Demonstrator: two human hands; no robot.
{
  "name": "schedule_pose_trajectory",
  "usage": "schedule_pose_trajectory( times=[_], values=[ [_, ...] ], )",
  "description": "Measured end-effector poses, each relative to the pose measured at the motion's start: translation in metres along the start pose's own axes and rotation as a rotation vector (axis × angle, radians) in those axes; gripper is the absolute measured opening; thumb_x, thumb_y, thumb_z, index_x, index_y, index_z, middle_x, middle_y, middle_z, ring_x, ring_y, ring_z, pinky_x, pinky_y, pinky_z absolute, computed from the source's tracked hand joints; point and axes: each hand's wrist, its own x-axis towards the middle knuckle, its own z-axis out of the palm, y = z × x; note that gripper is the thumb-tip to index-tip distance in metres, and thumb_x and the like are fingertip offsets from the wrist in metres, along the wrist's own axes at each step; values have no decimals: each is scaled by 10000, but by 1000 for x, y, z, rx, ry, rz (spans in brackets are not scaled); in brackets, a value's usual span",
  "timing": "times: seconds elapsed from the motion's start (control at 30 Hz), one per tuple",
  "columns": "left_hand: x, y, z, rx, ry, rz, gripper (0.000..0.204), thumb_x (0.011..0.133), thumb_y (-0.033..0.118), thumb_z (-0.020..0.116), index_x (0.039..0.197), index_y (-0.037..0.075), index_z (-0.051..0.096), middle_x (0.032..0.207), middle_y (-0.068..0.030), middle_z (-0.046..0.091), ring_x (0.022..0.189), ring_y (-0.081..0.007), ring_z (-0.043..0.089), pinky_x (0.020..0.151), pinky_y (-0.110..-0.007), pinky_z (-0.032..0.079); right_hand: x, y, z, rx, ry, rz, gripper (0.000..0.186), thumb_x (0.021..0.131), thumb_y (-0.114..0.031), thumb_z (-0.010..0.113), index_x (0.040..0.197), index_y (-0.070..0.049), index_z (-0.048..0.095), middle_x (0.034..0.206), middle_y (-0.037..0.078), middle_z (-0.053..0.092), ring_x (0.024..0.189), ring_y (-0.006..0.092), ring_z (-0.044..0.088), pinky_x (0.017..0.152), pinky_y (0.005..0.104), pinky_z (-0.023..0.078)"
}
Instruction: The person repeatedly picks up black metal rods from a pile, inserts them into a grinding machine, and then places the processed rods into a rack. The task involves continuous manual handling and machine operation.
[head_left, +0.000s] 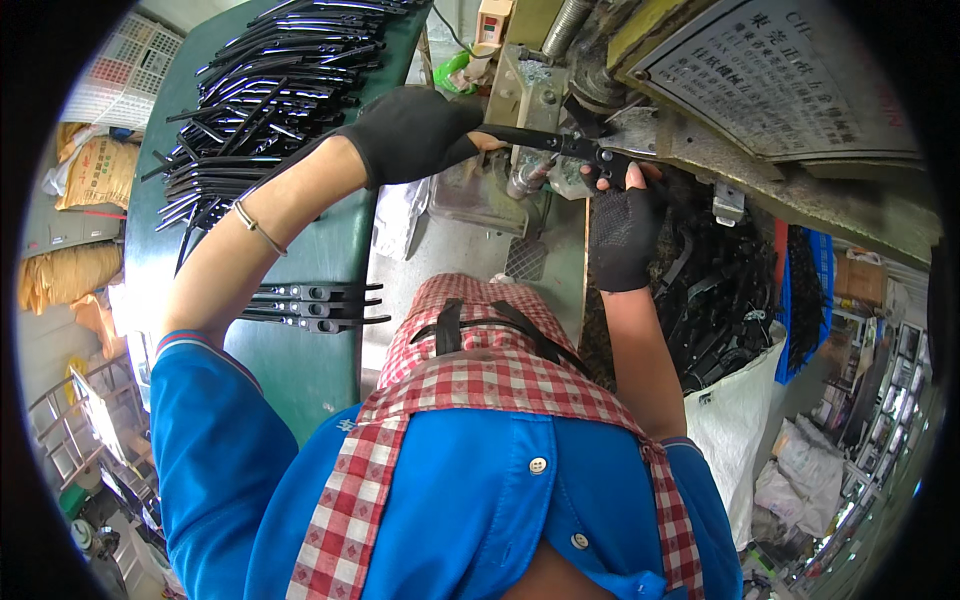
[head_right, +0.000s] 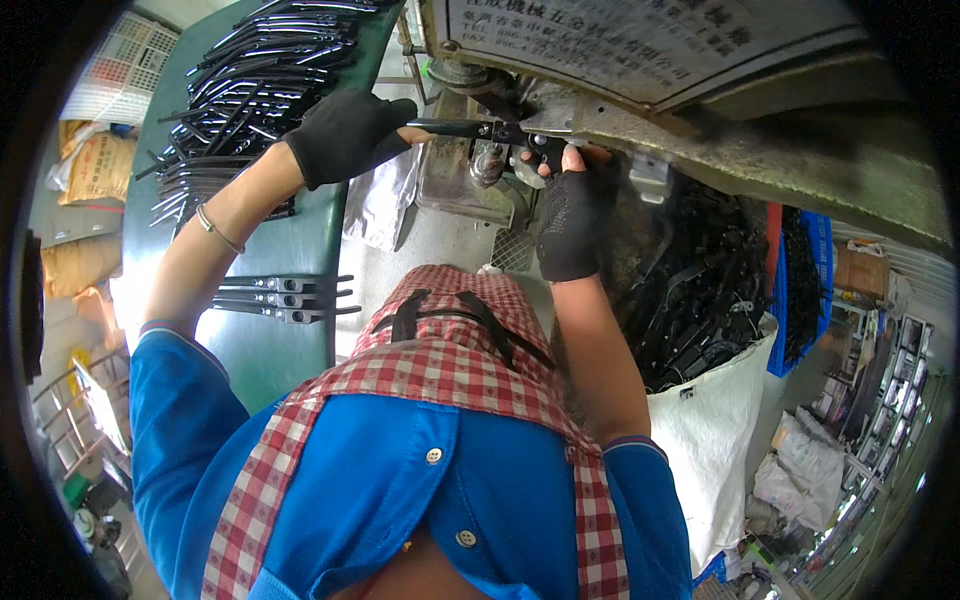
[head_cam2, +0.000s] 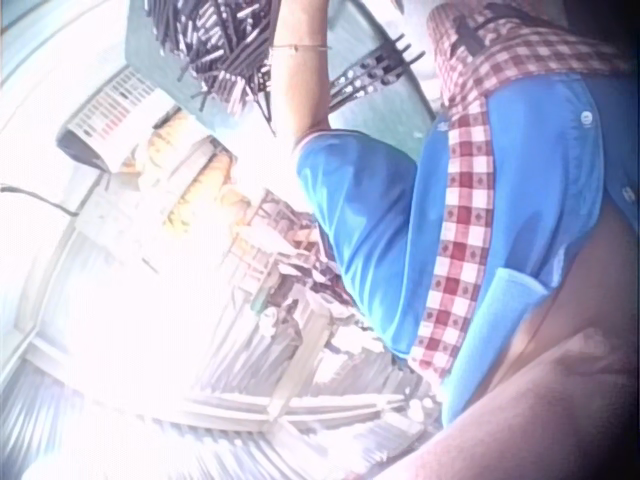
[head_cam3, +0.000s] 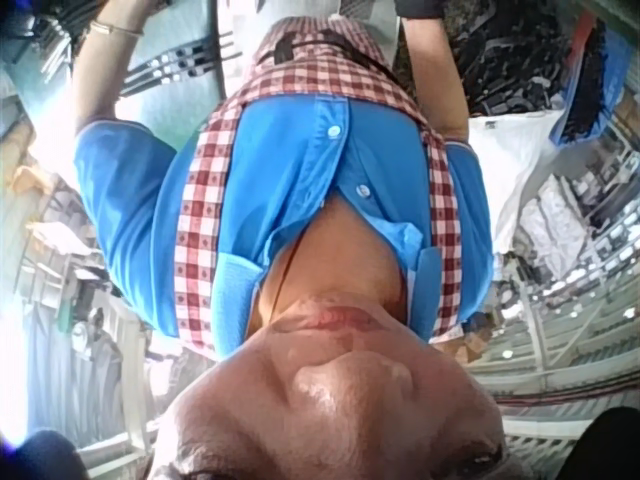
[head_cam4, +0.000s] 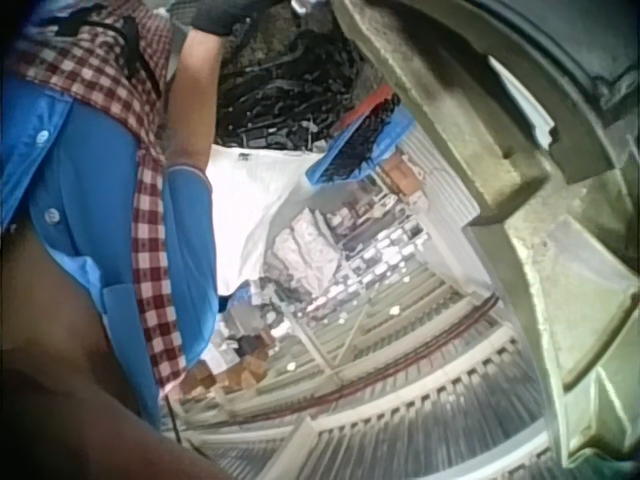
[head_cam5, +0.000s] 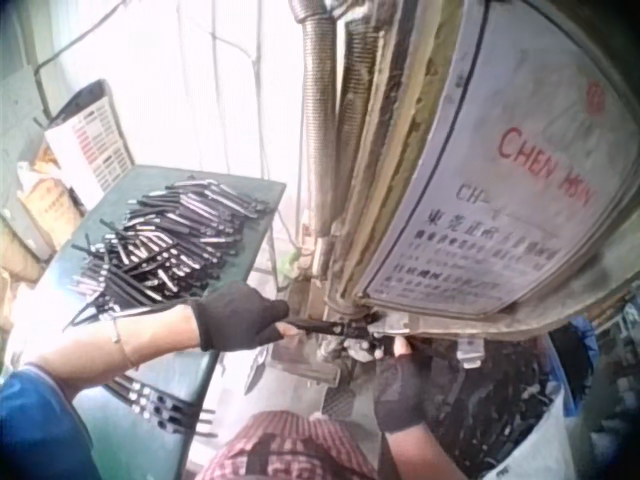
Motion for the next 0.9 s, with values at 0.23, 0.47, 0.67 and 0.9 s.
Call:
schedule_pose_trajectory(
  times=[0.23, 0.47, 0.67, 0.9],
  values=[
    [5, -6, -4, 16, -133, -19, 429, 923, 477, 484, 896, 72, 623, 677, -190, 608, 685, -398, 610, 636, -489, 462, -8, 10, -1, 54, 49, -23, 74, 945, -92, 514, 992, -36, 531, 856, 104, 571, 716, 209, 540, 834, 459, 496],
    [9, -7, 3, -6, -176, -36, 480, 931, 505, 457, 883, 58, 624, 743, -187, 632, 724, -389, 622, 679, -477, 481, -6, 17, -7, 117, 198, 163, 160, 954, -144, 512, 949, 4, 574, 840, 74, 590, 650, 188, 514, 842, 416, 501],
    [15, -17, 19, 46, -153, 19, 441, 943, 472, 425, 918, 80, 626, 805, -179, 656, 799, -380, 634, 740, -484, 483, 9, 39, -51, 154, 63, 262, 181, 952, -165, 507, 986, 1, 573, 851, 75, 595, 729, 192, 540, 821, 397, 506],
    [30, -28, 15, 149, -238, 91, 399, 946, 444, 430, 1006, 100, 623, 850, -179, 656, 827, -383, 631, 752, -474, 489, 16, 36, -58, 239, -97, 344, 200, 936, -144, 510, 1056, 6, 568, 840, 68, 595, 705, 180, 541, 816, 387, 496]
  ],
)
